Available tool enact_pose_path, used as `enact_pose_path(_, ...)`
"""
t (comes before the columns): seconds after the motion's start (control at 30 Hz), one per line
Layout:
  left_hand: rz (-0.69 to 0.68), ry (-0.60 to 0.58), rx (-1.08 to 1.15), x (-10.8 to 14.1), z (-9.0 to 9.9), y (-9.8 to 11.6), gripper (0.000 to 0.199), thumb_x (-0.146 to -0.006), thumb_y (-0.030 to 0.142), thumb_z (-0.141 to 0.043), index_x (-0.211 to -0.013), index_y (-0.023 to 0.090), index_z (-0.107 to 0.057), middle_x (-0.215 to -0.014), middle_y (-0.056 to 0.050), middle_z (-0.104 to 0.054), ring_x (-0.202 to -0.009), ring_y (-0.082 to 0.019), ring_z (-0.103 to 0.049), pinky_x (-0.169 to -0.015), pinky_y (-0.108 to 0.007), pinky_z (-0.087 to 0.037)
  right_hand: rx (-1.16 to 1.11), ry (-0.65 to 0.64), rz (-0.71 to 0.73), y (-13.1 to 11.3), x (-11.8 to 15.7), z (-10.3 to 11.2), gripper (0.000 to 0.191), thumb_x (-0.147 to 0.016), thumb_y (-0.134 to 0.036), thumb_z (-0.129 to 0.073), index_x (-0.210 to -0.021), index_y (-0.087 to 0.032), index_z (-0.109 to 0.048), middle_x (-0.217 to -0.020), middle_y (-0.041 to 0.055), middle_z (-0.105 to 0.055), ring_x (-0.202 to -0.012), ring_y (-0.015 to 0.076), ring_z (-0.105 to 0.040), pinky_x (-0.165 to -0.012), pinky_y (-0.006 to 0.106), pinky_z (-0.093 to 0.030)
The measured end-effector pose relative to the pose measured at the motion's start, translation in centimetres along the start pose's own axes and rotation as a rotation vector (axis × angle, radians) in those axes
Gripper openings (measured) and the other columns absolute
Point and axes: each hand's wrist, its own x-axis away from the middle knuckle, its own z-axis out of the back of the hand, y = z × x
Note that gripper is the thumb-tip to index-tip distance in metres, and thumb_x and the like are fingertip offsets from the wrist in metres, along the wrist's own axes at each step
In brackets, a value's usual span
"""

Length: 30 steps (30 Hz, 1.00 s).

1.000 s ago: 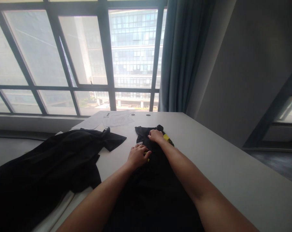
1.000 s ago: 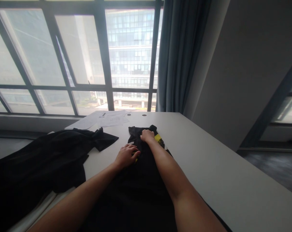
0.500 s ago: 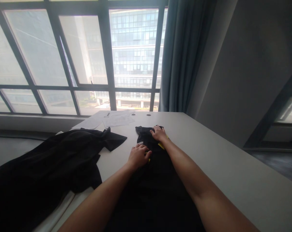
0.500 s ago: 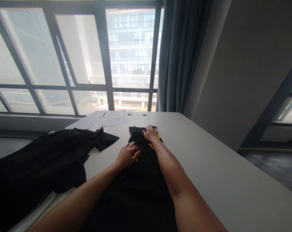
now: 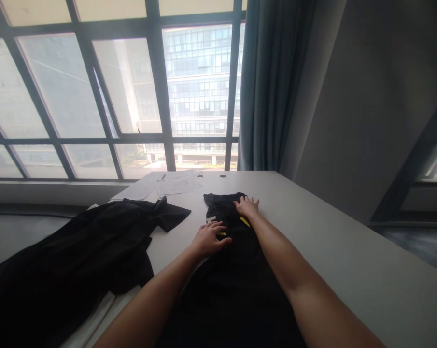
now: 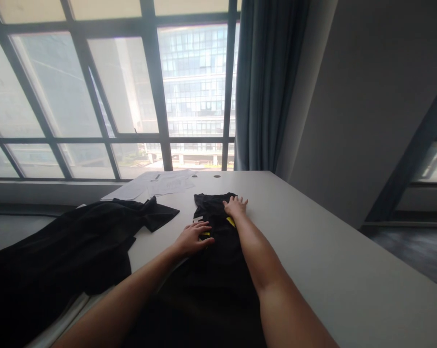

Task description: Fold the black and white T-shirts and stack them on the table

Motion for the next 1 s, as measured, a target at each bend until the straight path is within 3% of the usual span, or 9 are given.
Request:
enact_pose_path(0.2, -0.004, -0.089, -0.036, -0.2, -0.1, -0.2, 0.061, -0.089, 0.060, -0.051, -0.140, 0.027, -0.053, -0.156, -0.004, -0.038, -0.147, -0.026, -0.029, -0.120, -0.048, -0.022, 0.033, -0.122, 0.275, -0.4, 6.1, 2.8, 0.068, -0.094, -0.061, -0.044, -0.151, -0.024, -0.039, -0.161, 0.0125, -0.024, -0.146, 0.0381, -0.021, -0.114, 0.058, -0.020)
enact_pose_path(0.33, -0.012, -0.141, -0.101, -0.5, -0.5, -0.1, 0.064, -0.092, 0.058, -0.045, -0.147, 0.024, -0.044, -0.160, -0.006, -0.030, -0.150, -0.025, -0.021, -0.121, -0.048, -0.018, 0.010, -0.273, 0.425, -0.1, 11.3, 3.3, 0.080, -0.090, -0.068, -0.045, -0.155, -0.025, -0.031, -0.162, 0.0118, -0.019, -0.146, 0.0363, -0.023, -0.117, 0.051, -0.023)
enact_pose_path(0.47, 0.000, -0.200, -0.142, -1.0, -0.7, -0.3, 0.063, -0.096, 0.053, -0.037, -0.150, 0.021, -0.039, -0.162, -0.007, -0.024, -0.151, -0.025, -0.015, -0.121, -0.048, -0.016, 0.028, -0.359, 0.411, -0.5, 14.3, 3.0, 0.077, -0.094, -0.067, -0.032, -0.158, -0.024, -0.022, -0.164, 0.0106, -0.005, -0.148, 0.0409, -0.009, -0.113, 0.065, -0.018)
enact_pose_path(0.53, 0.006, -0.219, -0.155, -1.4, -0.8, -0.6, 0.062, -0.096, 0.052, -0.036, -0.151, 0.022, -0.037, -0.162, -0.006, -0.022, -0.151, -0.025, -0.014, -0.121, -0.046, -0.015, 0.022, -0.353, 0.391, -0.8, 14.5, 2.9, 0.072, -0.097, -0.063, -0.027, -0.158, -0.024, -0.021, -0.165, 0.0092, -0.004, -0.148, 0.0417, -0.006, -0.111, 0.070, -0.016)
enact_pose_path(0.63, 0.008, -0.238, -0.178, -2.6, -0.8, -1.3, 0.064, -0.095, 0.052, -0.036, -0.152, 0.022, -0.036, -0.163, -0.005, -0.022, -0.151, -0.025, -0.014, -0.121, -0.046, -0.015, 0.017, -0.343, 0.379, -1.4, 13.5, 2.8, 0.070, -0.099, -0.060, -0.026, -0.158, -0.022, -0.022, -0.164, 0.0095, -0.006, -0.148, 0.0412, -0.007, -0.112, 0.068, -0.015)
enact_pose_path(0.77, 0.023, -0.265, -0.204, -5.1, -1.1, -2.6, 0.067, -0.095, 0.052, -0.036, -0.153, 0.020, -0.033, -0.163, -0.006, -0.021, -0.151, -0.026, -0.016, -0.121, -0.046, -0.013, 0.028, -0.323, 0.354, -2.0, 11.1, 2.4, 0.071, -0.099, -0.060, -0.026, -0.156, -0.018, -0.026, -0.164, 0.0130, -0.009, -0.147, 0.0413, -0.012, -0.114, 0.065, -0.018)
enact_pose_path(1.0, 0.052, -0.193, -0.225, -8.7, -1.9, -3.8, 0.062, -0.094, 0.047, -0.037, -0.151, 0.021, -0.037, -0.162, -0.005, -0.023, -0.150, -0.025, -0.018, -0.121, -0.044, -0.015, 0.013, -0.243, 0.297, -3.0, 6.4, 0.7, 0.061, -0.102, -0.051, -0.025, -0.154, -0.020, -0.031, -0.162, 0.0158, -0.017, -0.147, 0.0382, -0.017, -0.111, 0.069, -0.020)
